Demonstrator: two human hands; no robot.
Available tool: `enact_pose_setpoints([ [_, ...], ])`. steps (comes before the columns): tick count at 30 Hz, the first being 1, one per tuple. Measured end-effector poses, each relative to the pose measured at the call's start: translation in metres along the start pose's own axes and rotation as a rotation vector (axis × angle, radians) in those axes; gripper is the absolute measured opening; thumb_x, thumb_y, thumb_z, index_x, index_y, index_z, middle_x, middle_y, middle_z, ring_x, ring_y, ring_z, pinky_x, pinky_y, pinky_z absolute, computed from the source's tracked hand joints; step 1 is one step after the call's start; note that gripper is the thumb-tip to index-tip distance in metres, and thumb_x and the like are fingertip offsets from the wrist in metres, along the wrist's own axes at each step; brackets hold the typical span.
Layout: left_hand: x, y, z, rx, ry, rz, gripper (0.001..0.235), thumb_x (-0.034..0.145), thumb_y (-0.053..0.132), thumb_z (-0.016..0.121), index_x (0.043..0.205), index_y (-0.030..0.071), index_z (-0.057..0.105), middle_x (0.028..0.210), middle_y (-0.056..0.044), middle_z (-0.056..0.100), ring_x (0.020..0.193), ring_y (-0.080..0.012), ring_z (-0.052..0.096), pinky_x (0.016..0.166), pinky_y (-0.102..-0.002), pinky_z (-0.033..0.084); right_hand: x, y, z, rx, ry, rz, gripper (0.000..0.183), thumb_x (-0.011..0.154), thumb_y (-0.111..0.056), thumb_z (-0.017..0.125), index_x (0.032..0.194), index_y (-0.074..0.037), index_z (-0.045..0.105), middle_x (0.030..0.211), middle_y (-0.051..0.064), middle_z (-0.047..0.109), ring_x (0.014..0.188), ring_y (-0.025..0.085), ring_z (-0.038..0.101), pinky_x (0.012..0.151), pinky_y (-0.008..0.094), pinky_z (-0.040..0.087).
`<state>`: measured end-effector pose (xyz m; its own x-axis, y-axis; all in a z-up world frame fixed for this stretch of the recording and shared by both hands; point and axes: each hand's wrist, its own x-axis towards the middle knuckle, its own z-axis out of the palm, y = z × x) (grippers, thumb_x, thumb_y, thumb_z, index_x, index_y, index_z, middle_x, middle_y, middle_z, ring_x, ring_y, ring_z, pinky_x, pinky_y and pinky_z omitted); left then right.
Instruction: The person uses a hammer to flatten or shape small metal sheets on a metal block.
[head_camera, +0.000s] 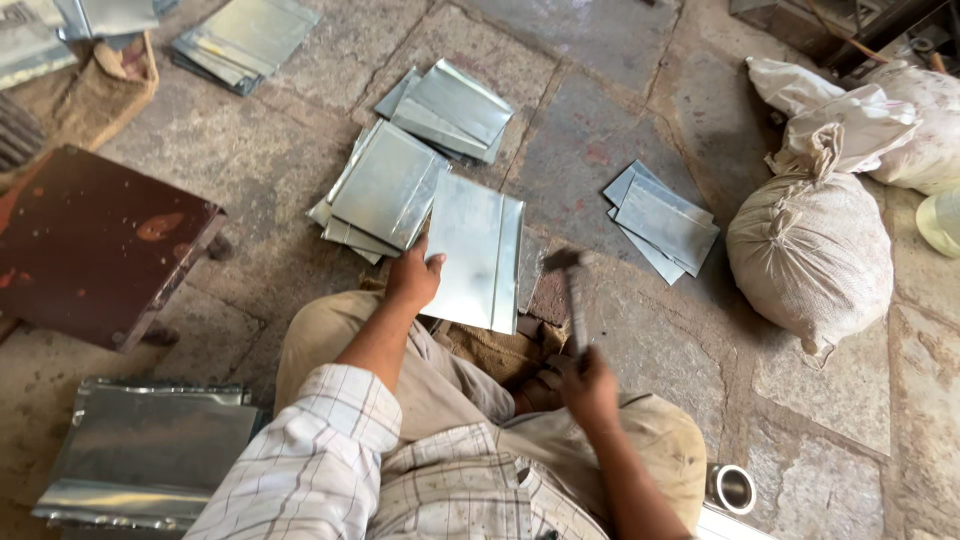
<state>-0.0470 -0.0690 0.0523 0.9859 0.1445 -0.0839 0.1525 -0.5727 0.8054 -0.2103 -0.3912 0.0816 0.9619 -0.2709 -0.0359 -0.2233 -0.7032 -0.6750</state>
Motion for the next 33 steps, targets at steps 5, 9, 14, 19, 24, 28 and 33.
enact_pose_setpoints([
  [5,-0.009,-0.012,0.008,0.017,-0.011,0.002,0.060,0.091,0.032,0.070,0.145,0.010,0.057,0.107,-0.028,0.072,0.102,-0.0460,0.068,0.089,-0.049,0.056,0.028,-0.094,-0.114,0.207,0.402,-0.475,0.008,0.100,-0.013,0.059,0.098,-0.009,0.052,0.068,0.006,0.054,0.052,0.018,0.051,0.047,0.036,0.044],
  [9,0.002,-0.005,-0.003,0.065,0.030,0.058,0.064,0.090,0.034,0.074,0.144,0.006,0.055,0.107,-0.029,0.071,0.100,-0.0457,0.069,0.088,-0.049,0.055,0.058,-0.147,-0.174,0.581,0.673,-0.859,0.011,0.110,-0.017,0.055,0.103,-0.012,0.047,0.069,0.005,0.051,0.048,0.016,0.048,0.045,0.033,0.044],
  [14,-0.005,-0.004,-0.002,0.056,-0.009,0.001,0.067,0.092,0.034,0.071,0.149,0.006,0.050,0.110,-0.029,0.070,0.103,-0.0446,0.069,0.090,-0.048,0.056,0.041,-0.081,-0.085,0.474,0.712,-0.805,0.011,0.110,-0.019,0.055,0.105,-0.014,0.045,0.068,0.007,0.055,0.050,0.022,0.051,0.046,0.037,0.046],
  [19,-0.002,-0.005,-0.001,0.021,0.036,0.068,0.064,0.091,0.034,0.073,0.144,0.003,0.054,0.119,-0.029,0.068,0.109,-0.0449,0.067,0.093,-0.047,0.054,0.016,0.020,0.035,-0.228,-0.020,-0.210,0.021,0.091,-0.013,0.065,0.107,-0.002,0.057,0.074,0.020,0.065,0.061,0.038,0.062,0.053,0.050,0.049],
  [24,-0.004,-0.013,0.001,0.070,-0.046,0.095,0.063,0.093,0.035,0.072,0.144,0.003,0.054,0.118,-0.029,0.068,0.111,-0.0444,0.066,0.096,-0.047,0.052,0.034,-0.009,-0.025,-0.064,0.214,-0.197,0.013,0.093,-0.017,0.068,0.098,-0.007,0.062,0.071,0.012,0.063,0.054,0.025,0.059,0.049,0.040,0.049],
  [28,-0.004,-0.009,-0.001,0.139,-0.085,-0.004,0.059,0.094,0.036,0.070,0.144,0.007,0.057,0.115,-0.027,0.071,0.110,-0.0444,0.066,0.096,-0.048,0.052,0.060,-0.095,-0.140,0.148,0.499,-0.618,0.005,0.099,-0.010,0.060,0.102,-0.008,0.063,0.067,0.005,0.058,0.052,0.017,0.051,0.048,0.034,0.042],
  [33,-0.008,-0.002,-0.008,0.085,-0.079,0.028,0.063,0.093,0.035,0.069,0.146,0.005,0.054,0.114,-0.027,0.071,0.107,-0.0429,0.068,0.094,-0.047,0.054,0.064,-0.113,-0.181,0.562,0.785,-0.952,0.005,0.095,-0.009,0.061,0.100,-0.006,0.061,0.069,0.009,0.058,0.054,0.023,0.054,0.050,0.038,0.044],
])
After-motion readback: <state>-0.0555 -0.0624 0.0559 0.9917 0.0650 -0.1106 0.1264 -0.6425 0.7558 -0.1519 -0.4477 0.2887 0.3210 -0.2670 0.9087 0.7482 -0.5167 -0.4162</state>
